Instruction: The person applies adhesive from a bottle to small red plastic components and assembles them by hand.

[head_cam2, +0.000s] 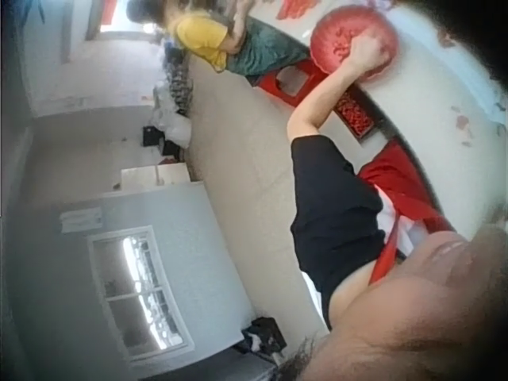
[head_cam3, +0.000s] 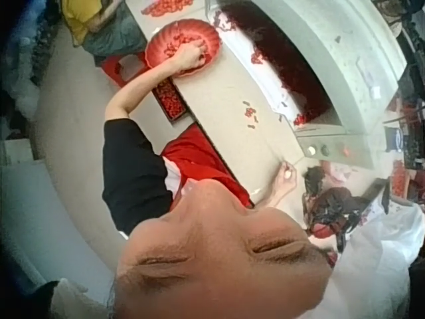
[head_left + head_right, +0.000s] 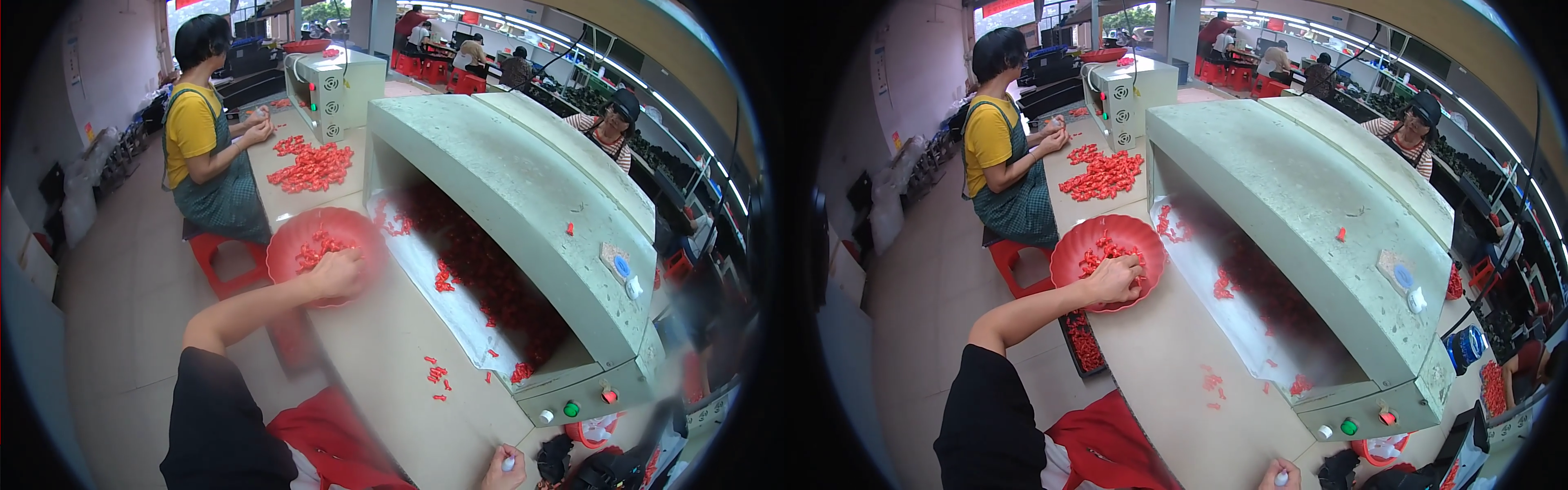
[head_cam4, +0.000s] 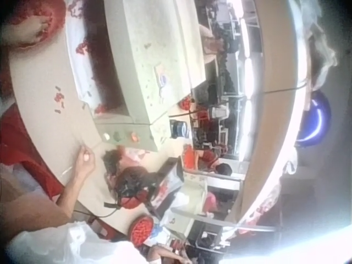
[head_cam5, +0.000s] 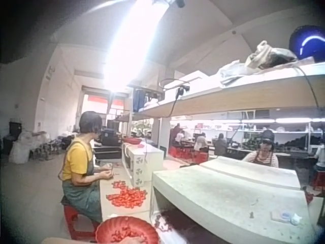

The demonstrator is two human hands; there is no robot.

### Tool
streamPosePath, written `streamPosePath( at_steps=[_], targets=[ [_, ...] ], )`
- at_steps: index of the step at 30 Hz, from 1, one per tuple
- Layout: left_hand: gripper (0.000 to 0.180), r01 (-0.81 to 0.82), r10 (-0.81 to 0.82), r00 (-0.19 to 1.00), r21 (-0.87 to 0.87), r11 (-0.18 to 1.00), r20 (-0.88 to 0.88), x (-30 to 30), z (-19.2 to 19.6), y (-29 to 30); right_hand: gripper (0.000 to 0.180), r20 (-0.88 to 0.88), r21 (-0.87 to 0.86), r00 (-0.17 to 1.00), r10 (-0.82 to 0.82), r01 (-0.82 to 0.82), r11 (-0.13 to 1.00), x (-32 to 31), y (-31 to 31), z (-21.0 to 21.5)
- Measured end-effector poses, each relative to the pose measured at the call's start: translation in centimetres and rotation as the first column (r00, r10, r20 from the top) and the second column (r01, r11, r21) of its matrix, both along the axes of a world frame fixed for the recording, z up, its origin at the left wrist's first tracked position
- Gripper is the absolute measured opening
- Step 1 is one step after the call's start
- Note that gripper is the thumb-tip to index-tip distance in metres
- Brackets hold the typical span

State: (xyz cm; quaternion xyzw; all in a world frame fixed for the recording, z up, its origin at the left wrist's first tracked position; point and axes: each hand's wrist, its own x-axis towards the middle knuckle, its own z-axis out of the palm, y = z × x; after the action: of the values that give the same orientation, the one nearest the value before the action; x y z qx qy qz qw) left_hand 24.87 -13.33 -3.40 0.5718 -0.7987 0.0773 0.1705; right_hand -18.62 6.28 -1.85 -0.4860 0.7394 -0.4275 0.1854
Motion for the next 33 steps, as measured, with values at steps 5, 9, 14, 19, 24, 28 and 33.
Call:
streamPosePath(
  at_steps=[5, 9, 14, 19, 24, 28, 33],
  targets=[
    [0.026, 0.051, -0.052, 0.998, -0.044, 0.998, -0.022, -0.8, -0.6, -1.0, 0.013, 0.02, -0.062, 1.0, 0.002, -0.001, 0.998, -1.7, 0.4, -2.7],
    [0.022, -0.031, 0.032, 0.999, -0.021, 0.999, 0.004, -0.3, 0.7, 0.6, 0.011, -0.074, -0.081, 0.995, -0.066, 0.06, 0.995, -1.9, 0.3, -3.3],
    [0.025, -0.019, 0.02, 0.999, 0.04, 0.999, -0.04, -1.3, 1.8, 0.8, 0.009, -0.089, -0.066, 0.995, -0.046, 0.04, 0.997, -0.8, 0.0, -1.6],
    [0.026, 0.014, -0.013, 0.997, 0.012, 1.0, -0.077, -1.8, 1.8, 0.5, 0.01, -0.071, -0.085, 0.996, -0.054, 0.048, 0.995, -1.0, 0.1, -1.6],
    [0.024, 0.002, 0.001, 0.998, 0.05, 0.999, -0.062, -1.6, 1.9, 0.5, 0.011, -0.087, -0.065, 0.996, -0.03, 0.024, 0.998, -1.1, -0.1, -1.5],
    [0.026, -0.009, 0.011, 0.999, 0.05, 0.999, -0.044, -1.8, 1.8, 0.1, 0.011, -0.123, -0.104, 0.992, -0.028, 0.015, 0.994, -1.3, -0.1, -1.8],
    [0.026, -0.022, 0.024, 0.999, 0.058, 0.998, -0.043, -1.9, 1.7, 0.1, 0.011, -0.133, -0.09, 0.991, -0.013, 0.001, 0.996, -1.3, -0.1, -1.6]
  ],
)
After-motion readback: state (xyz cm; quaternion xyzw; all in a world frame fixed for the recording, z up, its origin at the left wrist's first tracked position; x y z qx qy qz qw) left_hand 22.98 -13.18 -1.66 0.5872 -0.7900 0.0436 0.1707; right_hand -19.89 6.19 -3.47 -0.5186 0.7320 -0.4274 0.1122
